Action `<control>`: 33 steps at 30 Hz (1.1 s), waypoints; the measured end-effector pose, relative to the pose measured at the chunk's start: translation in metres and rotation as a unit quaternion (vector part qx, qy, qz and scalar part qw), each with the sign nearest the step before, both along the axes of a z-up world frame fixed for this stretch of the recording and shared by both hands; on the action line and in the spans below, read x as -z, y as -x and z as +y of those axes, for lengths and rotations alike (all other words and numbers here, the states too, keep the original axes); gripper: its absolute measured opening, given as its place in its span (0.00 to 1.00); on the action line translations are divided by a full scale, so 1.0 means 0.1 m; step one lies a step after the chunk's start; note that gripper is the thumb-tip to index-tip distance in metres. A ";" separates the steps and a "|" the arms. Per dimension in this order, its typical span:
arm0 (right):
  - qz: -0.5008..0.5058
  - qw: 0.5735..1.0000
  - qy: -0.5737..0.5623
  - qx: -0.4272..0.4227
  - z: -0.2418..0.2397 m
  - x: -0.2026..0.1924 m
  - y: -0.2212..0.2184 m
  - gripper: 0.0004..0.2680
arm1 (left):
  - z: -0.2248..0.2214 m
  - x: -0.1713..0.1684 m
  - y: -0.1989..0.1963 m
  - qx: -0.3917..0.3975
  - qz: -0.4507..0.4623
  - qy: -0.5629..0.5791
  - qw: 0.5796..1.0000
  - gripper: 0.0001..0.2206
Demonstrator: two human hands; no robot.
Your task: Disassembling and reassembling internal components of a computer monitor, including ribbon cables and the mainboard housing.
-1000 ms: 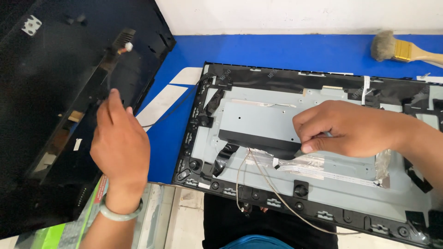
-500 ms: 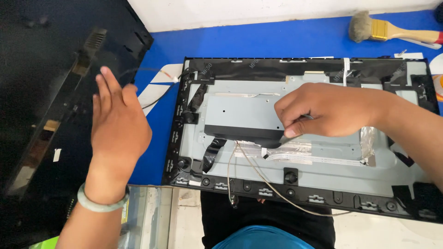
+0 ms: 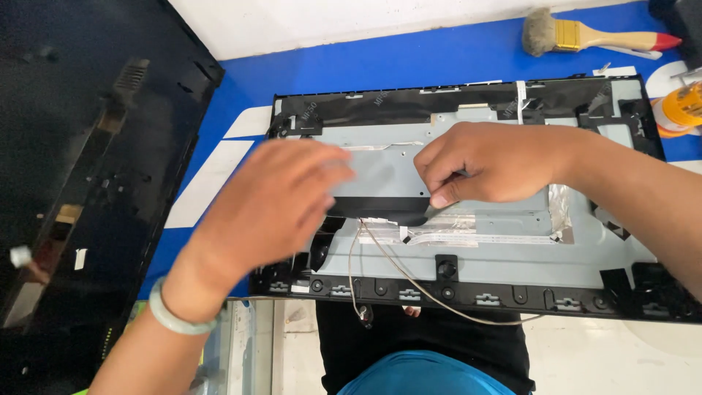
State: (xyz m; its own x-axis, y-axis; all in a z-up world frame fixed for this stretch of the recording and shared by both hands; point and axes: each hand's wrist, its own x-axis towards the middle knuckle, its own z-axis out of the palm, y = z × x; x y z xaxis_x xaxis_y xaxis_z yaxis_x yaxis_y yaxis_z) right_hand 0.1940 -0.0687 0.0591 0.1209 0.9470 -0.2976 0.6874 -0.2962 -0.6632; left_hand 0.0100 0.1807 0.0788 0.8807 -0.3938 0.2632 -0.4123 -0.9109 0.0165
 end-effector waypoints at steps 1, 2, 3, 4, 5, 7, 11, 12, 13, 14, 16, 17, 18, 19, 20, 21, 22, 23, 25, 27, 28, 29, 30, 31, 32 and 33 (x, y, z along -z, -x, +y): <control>-0.010 1.000 -0.002 -0.007 0.01 -0.01 0.00 0.12 | -0.13 0.00 0.04 0.117 -0.009 -0.005 0.993 0.15; -0.010 1.000 0.001 -0.006 0.01 -0.01 0.00 0.12 | -0.20 0.06 0.06 0.118 -0.009 -0.002 0.993 0.15; -0.019 1.000 -0.012 -0.015 0.00 -0.01 0.01 0.12 | -0.27 0.12 0.07 0.141 -0.007 0.004 0.990 0.13; -0.028 0.999 -0.027 -0.024 -0.01 -0.01 0.01 0.11 | -0.34 0.17 0.09 0.164 -0.006 0.010 0.986 0.11; -0.028 0.999 -0.025 -0.023 -0.02 0.01 0.03 0.11 | -0.36 0.22 0.11 0.166 -0.006 0.012 0.986 0.11; -0.042 0.995 -0.077 -0.036 -0.08 0.02 0.07 0.13 | -0.43 0.29 0.11 0.167 -0.024 -0.062 0.984 0.15; -0.099 0.987 -0.128 -0.026 -0.24 0.12 0.20 0.09 | -0.49 0.47 0.17 0.162 -0.018 -0.075 0.984 0.20; -0.153 0.972 -0.175 -0.046 -0.29 0.16 0.22 0.08 | -0.47 0.45 0.17 0.183 -0.014 -0.058 0.981 0.08; -0.207 0.951 -0.220 -0.066 -0.33 0.19 0.24 0.07 | -0.45 0.43 0.16 0.204 -0.010 -0.042 0.978 0.06; -0.208 0.951 -0.220 -0.064 -0.35 0.22 0.28 0.07 | -0.42 0.43 0.16 0.206 -0.010 -0.042 0.978 0.06; -0.294 0.923 -0.241 -0.054 -0.40 0.26 0.35 0.08 | -0.35 0.44 0.15 0.219 0.050 -0.019 0.974 0.10; -0.295 0.924 -0.239 -0.053 -0.40 0.27 0.36 0.08 | -0.33 0.43 0.16 0.220 0.049 -0.018 0.974 0.10; -0.316 0.918 -0.233 -0.056 -0.41 0.27 0.37 0.07 | -0.31 0.42 0.17 0.226 0.056 -0.049 0.971 0.09; -0.338 0.912 -0.227 -0.059 -0.41 0.28 0.37 0.06 | -0.29 0.40 0.17 0.231 0.062 -0.079 0.968 0.08; -0.338 0.912 -0.227 -0.057 -0.41 0.27 0.38 0.06 | -0.26 0.38 0.20 0.233 0.062 -0.079 0.967 0.08; -0.351 0.907 -0.224 -0.065 -0.40 0.27 0.37 0.06 | -0.24 0.36 0.22 0.235 0.067 -0.074 0.967 0.06; -0.363 0.903 -0.220 -0.070 -0.42 0.28 0.38 0.06 | -0.23 0.33 0.23 0.239 0.072 -0.069 0.966 0.05; -0.363 0.904 -0.219 -0.065 -0.39 0.26 0.39 0.06 | -0.21 0.33 0.24 0.244 0.073 -0.070 0.964 0.05; -0.396 0.889 -0.204 -0.109 -0.38 0.23 0.40 0.08 | -0.21 0.33 0.25 0.230 0.056 -0.021 0.971 0.09; -0.372 0.914 -0.142 -0.082 -0.27 0.13 0.39 0.08 | -0.20 0.41 0.20 0.229 0.021 -0.040 0.972 0.12; -0.348 0.932 -0.083 -0.061 -0.22 0.07 0.37 0.11 | -0.21 0.45 0.16 0.221 -0.018 -0.060 0.973 0.17; -0.349 0.932 -0.079 -0.054 -0.16 0.01 0.37 0.11 | -0.24 0.45 0.14 0.229 -0.019 -0.059 0.971 0.17; -0.311 0.950 -0.013 -0.040 -0.09 -0.07 0.37 0.11 | -0.28 0.45 0.12 0.235 -0.015 -0.039 0.971 0.13; -0.270 0.961 0.054 -0.026 -0.03 -0.14 0.36 0.12 | -0.31 0.45 0.10 0.241 -0.010 -0.019 0.970 0.10; -0.268 0.961 0.056 -0.021 -0.02 -0.17 0.37 0.12 | -0.35 0.44 0.11 0.246 -0.009 -0.017 0.969 0.10; -0.240 0.967 0.081 -0.008 -0.01 -0.21 0.37 0.13 | -0.39 0.43 0.12 0.267 0.007 -0.015 0.964 0.07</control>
